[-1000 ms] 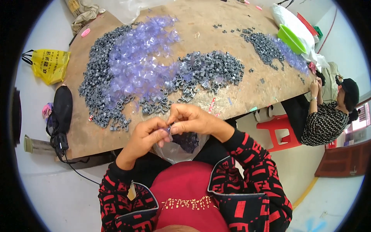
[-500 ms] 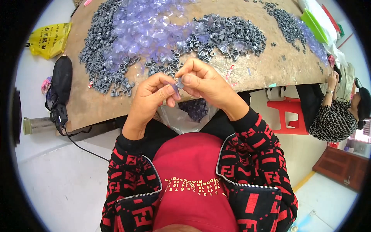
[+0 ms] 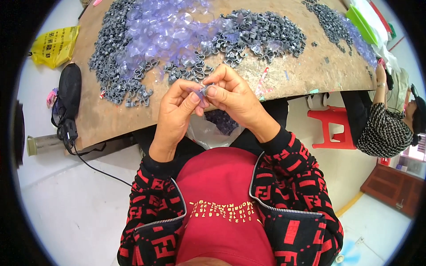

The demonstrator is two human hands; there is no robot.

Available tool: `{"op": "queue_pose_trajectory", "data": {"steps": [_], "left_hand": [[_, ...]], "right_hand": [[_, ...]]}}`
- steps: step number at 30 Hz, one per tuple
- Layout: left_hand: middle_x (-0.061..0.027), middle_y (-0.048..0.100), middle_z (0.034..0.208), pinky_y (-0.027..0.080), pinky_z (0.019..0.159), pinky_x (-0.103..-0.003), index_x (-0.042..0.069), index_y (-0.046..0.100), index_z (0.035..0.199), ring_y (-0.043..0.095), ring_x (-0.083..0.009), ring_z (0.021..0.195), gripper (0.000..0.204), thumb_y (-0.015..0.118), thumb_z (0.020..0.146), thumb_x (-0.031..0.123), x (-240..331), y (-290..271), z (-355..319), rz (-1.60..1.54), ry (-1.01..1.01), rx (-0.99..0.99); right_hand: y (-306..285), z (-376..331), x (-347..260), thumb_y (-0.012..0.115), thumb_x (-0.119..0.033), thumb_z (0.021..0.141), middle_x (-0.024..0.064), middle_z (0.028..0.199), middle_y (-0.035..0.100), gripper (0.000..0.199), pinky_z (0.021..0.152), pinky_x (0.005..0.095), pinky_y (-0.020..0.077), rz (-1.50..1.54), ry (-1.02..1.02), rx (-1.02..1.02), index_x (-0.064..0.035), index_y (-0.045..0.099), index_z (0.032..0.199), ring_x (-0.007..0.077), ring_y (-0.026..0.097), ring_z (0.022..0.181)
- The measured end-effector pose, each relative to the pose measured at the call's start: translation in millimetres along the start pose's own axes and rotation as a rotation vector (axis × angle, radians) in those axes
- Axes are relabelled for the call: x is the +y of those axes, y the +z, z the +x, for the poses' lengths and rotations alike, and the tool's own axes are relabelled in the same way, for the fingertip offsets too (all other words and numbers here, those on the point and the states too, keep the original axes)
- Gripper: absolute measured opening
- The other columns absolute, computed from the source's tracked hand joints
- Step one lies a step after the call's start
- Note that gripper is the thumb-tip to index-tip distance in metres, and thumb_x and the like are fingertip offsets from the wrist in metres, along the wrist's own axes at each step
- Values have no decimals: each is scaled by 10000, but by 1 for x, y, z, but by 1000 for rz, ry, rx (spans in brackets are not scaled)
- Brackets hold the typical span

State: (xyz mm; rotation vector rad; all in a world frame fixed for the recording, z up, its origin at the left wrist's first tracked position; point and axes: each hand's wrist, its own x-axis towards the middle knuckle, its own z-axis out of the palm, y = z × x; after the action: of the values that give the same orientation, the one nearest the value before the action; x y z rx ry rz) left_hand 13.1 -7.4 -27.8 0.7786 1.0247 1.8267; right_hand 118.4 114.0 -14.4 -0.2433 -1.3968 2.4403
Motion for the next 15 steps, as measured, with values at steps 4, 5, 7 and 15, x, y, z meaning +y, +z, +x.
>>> {"op": "queue_pose_trajectory", "data": {"steps": [4,5,7,15], "left_hand": [[-64,583,795,443,609,-204,23,507,988,529,-84,659,138,515,902,130,4,-1,3,-21,-57,-27],[-65,583,788,443,602,-204,24,505,993,530,-83,651,139,512,903,129,4,-5,3,-45,-79,-64],[-66,582,781,443,595,-204,24,503,999,530,-83,644,140,510,904,127,4,-7,3,-67,-102,-98],[-73,586,759,451,565,-205,21,512,1009,546,-91,620,142,500,907,119,-7,-5,-14,47,-130,-132]], "right_hand": [[-4,0,-4,636,-195,828,-39,653,463,223,474,182,270,-36,2,-12,-73,490,946,35,366,523],[-5,0,-5,636,-195,828,-39,653,463,223,474,182,270,-37,-1,-9,-73,490,946,35,366,523],[-6,1,-6,632,-191,830,-45,641,451,217,471,178,269,-113,52,-17,-73,494,948,29,361,519],[-16,-16,-6,615,-169,842,-48,679,475,192,489,174,288,-194,147,-53,-61,500,952,19,396,562]]}}
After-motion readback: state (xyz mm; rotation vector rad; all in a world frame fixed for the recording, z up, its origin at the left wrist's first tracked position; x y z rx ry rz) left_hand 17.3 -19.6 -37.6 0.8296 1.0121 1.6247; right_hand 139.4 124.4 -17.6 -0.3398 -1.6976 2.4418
